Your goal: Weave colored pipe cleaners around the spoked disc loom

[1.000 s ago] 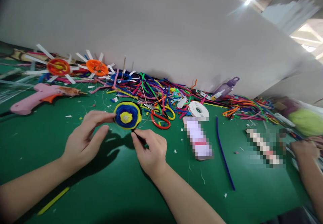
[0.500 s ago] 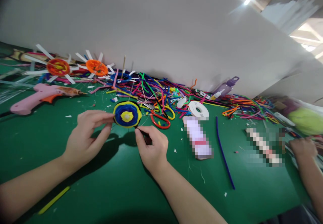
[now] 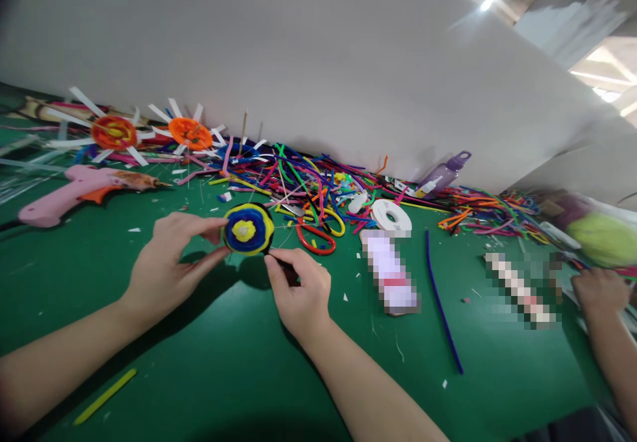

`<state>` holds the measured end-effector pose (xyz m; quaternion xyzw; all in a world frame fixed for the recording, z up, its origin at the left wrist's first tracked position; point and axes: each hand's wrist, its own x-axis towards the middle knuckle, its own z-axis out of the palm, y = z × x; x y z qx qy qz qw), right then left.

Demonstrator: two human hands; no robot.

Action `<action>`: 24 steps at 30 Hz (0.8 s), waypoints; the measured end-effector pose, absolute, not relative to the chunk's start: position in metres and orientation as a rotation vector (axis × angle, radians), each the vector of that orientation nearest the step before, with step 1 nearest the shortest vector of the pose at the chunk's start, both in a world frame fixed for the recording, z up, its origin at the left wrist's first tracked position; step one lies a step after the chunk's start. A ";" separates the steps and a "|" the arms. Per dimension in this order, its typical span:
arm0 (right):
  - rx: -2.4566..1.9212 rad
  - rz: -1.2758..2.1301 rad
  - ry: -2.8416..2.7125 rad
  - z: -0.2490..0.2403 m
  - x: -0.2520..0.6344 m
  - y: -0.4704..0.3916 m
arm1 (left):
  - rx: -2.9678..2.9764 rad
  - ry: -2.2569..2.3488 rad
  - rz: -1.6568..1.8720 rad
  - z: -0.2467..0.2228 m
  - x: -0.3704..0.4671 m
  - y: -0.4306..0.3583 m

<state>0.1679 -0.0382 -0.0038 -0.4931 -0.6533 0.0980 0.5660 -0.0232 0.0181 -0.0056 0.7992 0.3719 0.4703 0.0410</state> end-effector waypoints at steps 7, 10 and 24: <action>-1.157 0.249 -1.534 -0.005 0.167 -0.039 | 2.541 1.113 1.524 -0.007 -0.026 0.019; -1.174 0.285 -1.524 -0.006 0.167 -0.038 | 2.519 1.069 1.502 -0.006 -0.025 0.021; -1.187 0.295 -1.555 -0.007 0.167 -0.037 | 2.493 1.006 1.219 -0.014 -0.020 0.019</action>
